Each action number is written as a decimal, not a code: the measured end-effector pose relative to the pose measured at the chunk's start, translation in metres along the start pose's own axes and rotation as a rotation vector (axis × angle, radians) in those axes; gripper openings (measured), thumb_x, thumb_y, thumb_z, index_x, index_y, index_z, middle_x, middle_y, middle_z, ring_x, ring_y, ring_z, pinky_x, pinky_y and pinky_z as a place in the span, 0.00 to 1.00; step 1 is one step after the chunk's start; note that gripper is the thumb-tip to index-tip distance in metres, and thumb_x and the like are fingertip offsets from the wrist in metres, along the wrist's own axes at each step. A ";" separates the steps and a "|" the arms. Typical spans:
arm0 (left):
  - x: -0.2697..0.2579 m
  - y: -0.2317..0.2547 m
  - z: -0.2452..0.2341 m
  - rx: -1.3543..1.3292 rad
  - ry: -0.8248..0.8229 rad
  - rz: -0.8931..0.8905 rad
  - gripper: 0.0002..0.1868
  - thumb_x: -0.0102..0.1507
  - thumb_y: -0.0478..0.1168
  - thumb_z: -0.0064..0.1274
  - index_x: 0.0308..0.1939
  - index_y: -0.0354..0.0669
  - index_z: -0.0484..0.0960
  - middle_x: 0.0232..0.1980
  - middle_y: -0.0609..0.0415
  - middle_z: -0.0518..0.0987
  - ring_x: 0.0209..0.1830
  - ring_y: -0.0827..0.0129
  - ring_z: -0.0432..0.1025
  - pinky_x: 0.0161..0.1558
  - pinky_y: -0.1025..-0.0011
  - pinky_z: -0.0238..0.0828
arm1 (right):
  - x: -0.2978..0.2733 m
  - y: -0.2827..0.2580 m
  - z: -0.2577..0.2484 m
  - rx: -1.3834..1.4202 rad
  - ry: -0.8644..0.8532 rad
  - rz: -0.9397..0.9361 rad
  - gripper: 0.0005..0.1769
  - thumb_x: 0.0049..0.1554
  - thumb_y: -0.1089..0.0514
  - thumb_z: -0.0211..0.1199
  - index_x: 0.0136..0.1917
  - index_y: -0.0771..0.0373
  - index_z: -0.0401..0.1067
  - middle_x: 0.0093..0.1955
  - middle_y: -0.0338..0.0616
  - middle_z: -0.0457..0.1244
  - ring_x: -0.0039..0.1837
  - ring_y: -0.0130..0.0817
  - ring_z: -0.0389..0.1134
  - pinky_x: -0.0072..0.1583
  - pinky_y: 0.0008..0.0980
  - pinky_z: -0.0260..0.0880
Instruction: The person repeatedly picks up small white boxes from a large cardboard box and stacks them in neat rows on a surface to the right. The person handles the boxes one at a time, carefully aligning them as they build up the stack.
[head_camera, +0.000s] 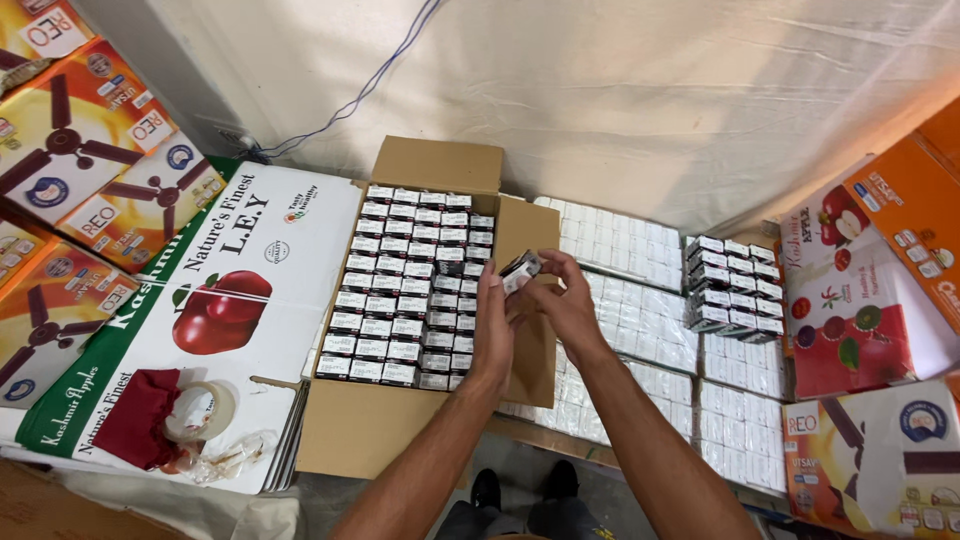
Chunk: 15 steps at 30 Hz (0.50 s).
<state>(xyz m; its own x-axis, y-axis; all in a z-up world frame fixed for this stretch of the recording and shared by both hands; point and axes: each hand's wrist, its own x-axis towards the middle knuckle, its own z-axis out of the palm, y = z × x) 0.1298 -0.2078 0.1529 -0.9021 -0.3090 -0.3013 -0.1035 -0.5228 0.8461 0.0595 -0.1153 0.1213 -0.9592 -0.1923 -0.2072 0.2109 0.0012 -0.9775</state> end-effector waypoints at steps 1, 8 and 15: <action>0.002 -0.012 0.006 0.004 -0.007 -0.011 0.37 0.72 0.62 0.30 0.82 0.59 0.46 0.81 0.33 0.45 0.80 0.38 0.50 0.74 0.42 0.49 | -0.005 0.000 -0.010 0.002 0.012 0.006 0.35 0.52 0.56 0.73 0.70 0.59 0.65 0.60 0.46 0.58 0.51 0.31 0.65 0.51 0.30 0.69; 0.015 -0.095 0.055 0.016 -0.174 -0.169 0.39 0.71 0.65 0.27 0.82 0.54 0.46 0.79 0.31 0.53 0.80 0.37 0.48 0.72 0.38 0.47 | -0.015 0.029 -0.105 0.330 0.321 0.204 0.27 0.56 0.54 0.71 0.65 0.57 0.64 0.53 0.40 0.58 0.45 0.26 0.65 0.46 0.27 0.67; 0.018 -0.188 0.102 0.144 -0.372 -0.409 0.45 0.70 0.74 0.23 0.79 0.46 0.60 0.82 0.46 0.55 0.83 0.47 0.41 0.75 0.45 0.40 | -0.020 0.093 -0.202 0.478 0.541 0.345 0.21 0.55 0.51 0.72 0.57 0.49 0.66 0.51 0.35 0.63 0.43 0.26 0.64 0.43 0.23 0.64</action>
<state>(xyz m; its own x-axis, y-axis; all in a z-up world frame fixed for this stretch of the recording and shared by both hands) 0.0906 -0.0343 0.0335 -0.8605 0.2096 -0.4644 -0.5081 -0.4193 0.7523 0.0599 0.0870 0.0260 -0.7576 0.2449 -0.6050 0.4530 -0.4701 -0.7575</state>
